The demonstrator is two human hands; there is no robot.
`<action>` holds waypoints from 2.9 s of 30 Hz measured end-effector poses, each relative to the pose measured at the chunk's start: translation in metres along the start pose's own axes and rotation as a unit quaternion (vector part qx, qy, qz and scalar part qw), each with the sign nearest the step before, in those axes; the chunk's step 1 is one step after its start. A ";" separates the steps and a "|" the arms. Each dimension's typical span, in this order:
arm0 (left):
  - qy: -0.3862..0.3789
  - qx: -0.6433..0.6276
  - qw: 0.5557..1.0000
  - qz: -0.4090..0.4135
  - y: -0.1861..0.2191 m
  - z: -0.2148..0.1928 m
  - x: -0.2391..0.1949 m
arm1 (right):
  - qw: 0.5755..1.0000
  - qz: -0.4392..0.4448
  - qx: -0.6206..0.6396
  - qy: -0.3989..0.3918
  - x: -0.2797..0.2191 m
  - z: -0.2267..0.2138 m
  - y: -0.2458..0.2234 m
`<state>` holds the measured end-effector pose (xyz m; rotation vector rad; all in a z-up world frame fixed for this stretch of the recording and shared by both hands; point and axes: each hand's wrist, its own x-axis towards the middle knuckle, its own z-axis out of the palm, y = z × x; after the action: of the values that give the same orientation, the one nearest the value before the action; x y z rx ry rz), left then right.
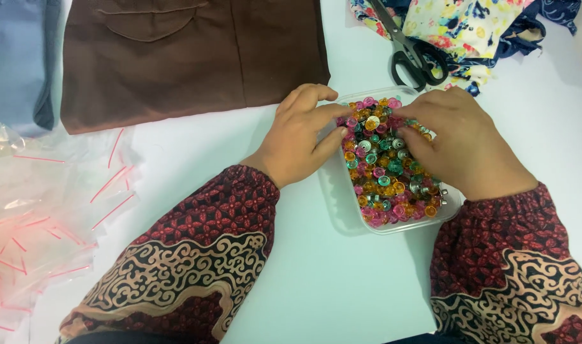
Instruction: Sort small pink buttons from a container and place them into small plastic bags.
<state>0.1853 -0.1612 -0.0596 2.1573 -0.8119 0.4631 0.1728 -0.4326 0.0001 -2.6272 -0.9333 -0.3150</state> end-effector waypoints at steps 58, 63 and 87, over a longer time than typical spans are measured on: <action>-0.211 0.065 0.963 -0.154 0.020 -0.142 -0.169 | 0.960 -0.253 0.102 -0.059 0.039 0.106 -0.208; -0.176 0.058 0.970 -0.156 0.022 -0.142 -0.168 | 0.961 -0.260 0.091 0.018 0.034 0.081 -0.198; -0.133 0.059 0.981 -0.127 0.024 -0.132 -0.173 | 0.998 -0.040 -0.040 0.041 0.034 0.044 -0.061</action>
<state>0.0342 -0.0025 -0.0583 2.4268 -0.6490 0.0935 0.1631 -0.3517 -0.0157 -2.6306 -1.0190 -0.4842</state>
